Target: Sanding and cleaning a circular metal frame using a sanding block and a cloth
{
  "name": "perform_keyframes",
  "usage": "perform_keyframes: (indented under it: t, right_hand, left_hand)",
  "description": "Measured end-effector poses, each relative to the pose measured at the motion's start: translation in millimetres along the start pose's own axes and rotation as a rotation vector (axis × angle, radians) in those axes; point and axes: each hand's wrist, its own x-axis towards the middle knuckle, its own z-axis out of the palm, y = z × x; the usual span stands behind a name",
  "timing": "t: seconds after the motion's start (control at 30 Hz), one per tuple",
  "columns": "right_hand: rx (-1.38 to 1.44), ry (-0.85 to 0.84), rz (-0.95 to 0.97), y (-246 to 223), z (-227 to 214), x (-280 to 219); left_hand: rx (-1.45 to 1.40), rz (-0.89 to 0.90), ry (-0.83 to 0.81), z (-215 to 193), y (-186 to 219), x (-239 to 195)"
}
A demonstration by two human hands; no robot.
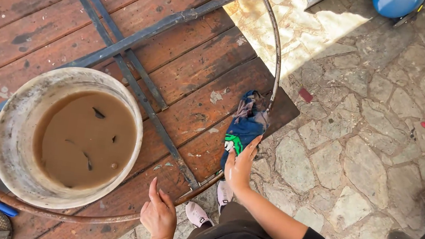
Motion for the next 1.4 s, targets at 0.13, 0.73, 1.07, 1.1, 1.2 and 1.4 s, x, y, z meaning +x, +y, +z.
perform_keyframes:
  t: [0.13,0.73,1.07,1.1,1.2,1.4]
  right_hand:
    - [-0.213,0.003,0.147,-15,-23,67]
    - [-0.942,-0.205,-0.19,-82,-23,431]
    - [-0.655,-0.565,-0.245,-86,8,576]
    - [-0.656,-0.572,-0.246,-71,14,589]
    - [-0.41,-0.468,-0.364,-37,22,601]
    - [-0.464,-0.352,-0.196,-60,-20,498]
  left_hand:
    - [-0.02,-0.004,-0.034,2,-3,-6]
    - [0.01,-0.247,-0.074,16,-13,-39]
    - [0.13,-0.167,-0.259,-19,1,-22]
    - [0.133,-0.173,-0.261,-19,6,-16]
    - [0.183,-0.105,-0.217,-26,14,-3]
    - [0.151,-0.105,-0.276,-29,15,-1]
